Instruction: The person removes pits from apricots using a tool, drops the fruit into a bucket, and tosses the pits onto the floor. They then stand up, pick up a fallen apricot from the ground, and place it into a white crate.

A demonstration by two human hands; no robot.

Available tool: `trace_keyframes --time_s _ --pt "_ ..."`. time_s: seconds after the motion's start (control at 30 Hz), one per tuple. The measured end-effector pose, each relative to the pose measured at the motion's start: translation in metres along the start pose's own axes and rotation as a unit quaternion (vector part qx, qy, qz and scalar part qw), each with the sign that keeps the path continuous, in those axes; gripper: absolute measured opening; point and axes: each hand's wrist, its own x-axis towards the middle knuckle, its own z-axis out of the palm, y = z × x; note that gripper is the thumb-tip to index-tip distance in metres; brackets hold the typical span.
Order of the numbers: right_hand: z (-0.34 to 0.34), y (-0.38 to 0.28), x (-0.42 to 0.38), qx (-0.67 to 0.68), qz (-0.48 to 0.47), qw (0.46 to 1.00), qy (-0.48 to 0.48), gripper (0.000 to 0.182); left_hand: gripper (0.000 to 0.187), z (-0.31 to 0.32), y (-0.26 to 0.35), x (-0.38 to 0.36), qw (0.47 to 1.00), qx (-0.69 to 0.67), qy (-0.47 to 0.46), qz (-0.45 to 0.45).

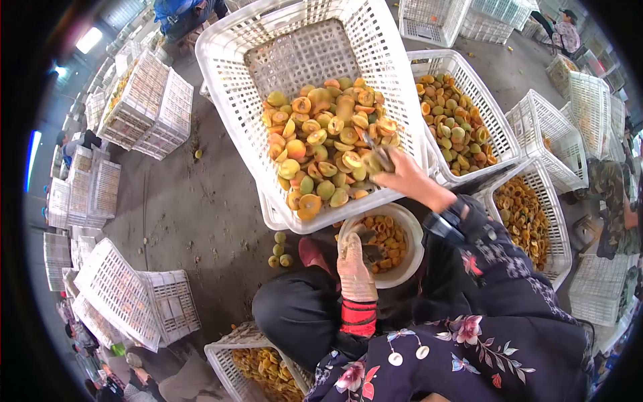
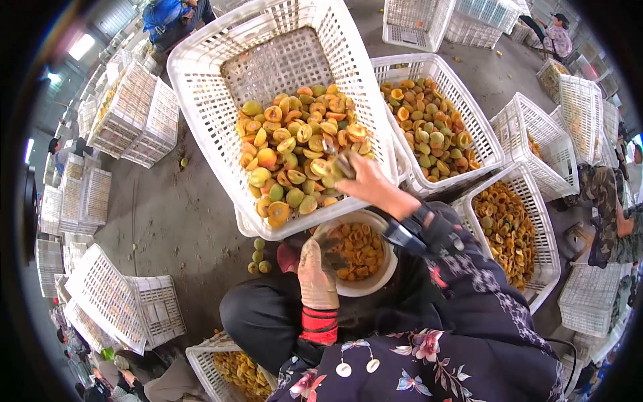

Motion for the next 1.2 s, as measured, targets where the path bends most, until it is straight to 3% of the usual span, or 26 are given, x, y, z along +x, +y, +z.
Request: trace_keyframes --time_s 0.03,0.1,0.13,0.17,0.2,0.23,0.3,0.37,0.4,0.43,0.5,0.57,0.63,1.0,1.2 --pt "0.002 -0.007 -0.020 0.116 -0.035 0.992 -0.046 0.042 0.044 0.003 0.009 -0.001 1.000 0.001 0.004 -0.004" --pt "-0.024 -0.088 -0.063 0.341 0.148 0.905 -0.207 0.041 0.055 0.013 0.033 -0.008 0.992 -0.105 -0.021 -0.068" --pt "-0.018 -0.088 -0.080 0.377 0.166 0.879 -0.240 0.043 0.063 -0.002 0.014 0.000 0.983 -0.146 -0.090 -0.067" --pt "-0.012 -0.086 -0.094 0.412 0.184 0.850 -0.272 0.045 0.063 0.013 0.028 -0.007 0.980 -0.184 -0.055 -0.058" --pt "-0.006 -0.085 -0.104 0.419 0.188 0.842 -0.282 0.047 0.062 0.007 0.023 -0.011 0.997 -0.037 -0.072 -0.002" --pt "-0.005 -0.084 -0.111 0.380 0.194 0.857 -0.288 0.051 0.061 0.000 0.017 -0.011 0.988 0.110 -0.092 0.055" --pt "0.010 -0.079 -0.122 0.194 0.006 0.975 -0.112 0.044 0.055 0.000 0.023 -0.011 0.990 0.087 -0.094 0.050" --pt "0.005 -0.082 -0.137 0.121 -0.015 0.990 -0.073 0.039 0.048 0.004 0.038 -0.020 0.995 0.002 -0.096 -0.021" --pt "0.000 -0.089 -0.142 0.045 -0.039 0.998 -0.034 0.035 0.043 0.007 0.043 -0.023 0.995 0.043 -0.086 0.023" --pt "-0.007 -0.100 -0.147 0.045 -0.040 0.998 -0.033 0.035 0.043 0.007 0.044 -0.024 0.995 0.044 -0.086 0.024" --pt "-0.017 -0.120 -0.159 -0.028 -0.005 0.994 -0.107 0.030 0.041 0.007 0.047 -0.025 0.970 0.167 -0.070 0.162" --pt "-0.015 -0.122 -0.167 -0.084 -0.017 0.991 -0.106 0.027 0.044 0.011 0.055 -0.029 0.972 0.162 -0.071 0.154" --pt "-0.015 -0.123 -0.171 -0.134 -0.014 0.983 -0.122 0.024 0.044 0.013 0.058 -0.033 0.998 -0.003 -0.056 0.017" --pt "-0.010 -0.122 -0.174 -0.142 -0.033 0.983 -0.116 0.021 0.042 0.004 0.046 -0.026 0.997 0.035 -0.045 0.044" --pt "-0.004 -0.118 -0.175 -0.194 -0.048 0.966 -0.163 0.021 0.041 0.002 0.042 -0.023 0.999 0.032 -0.030 0.017"
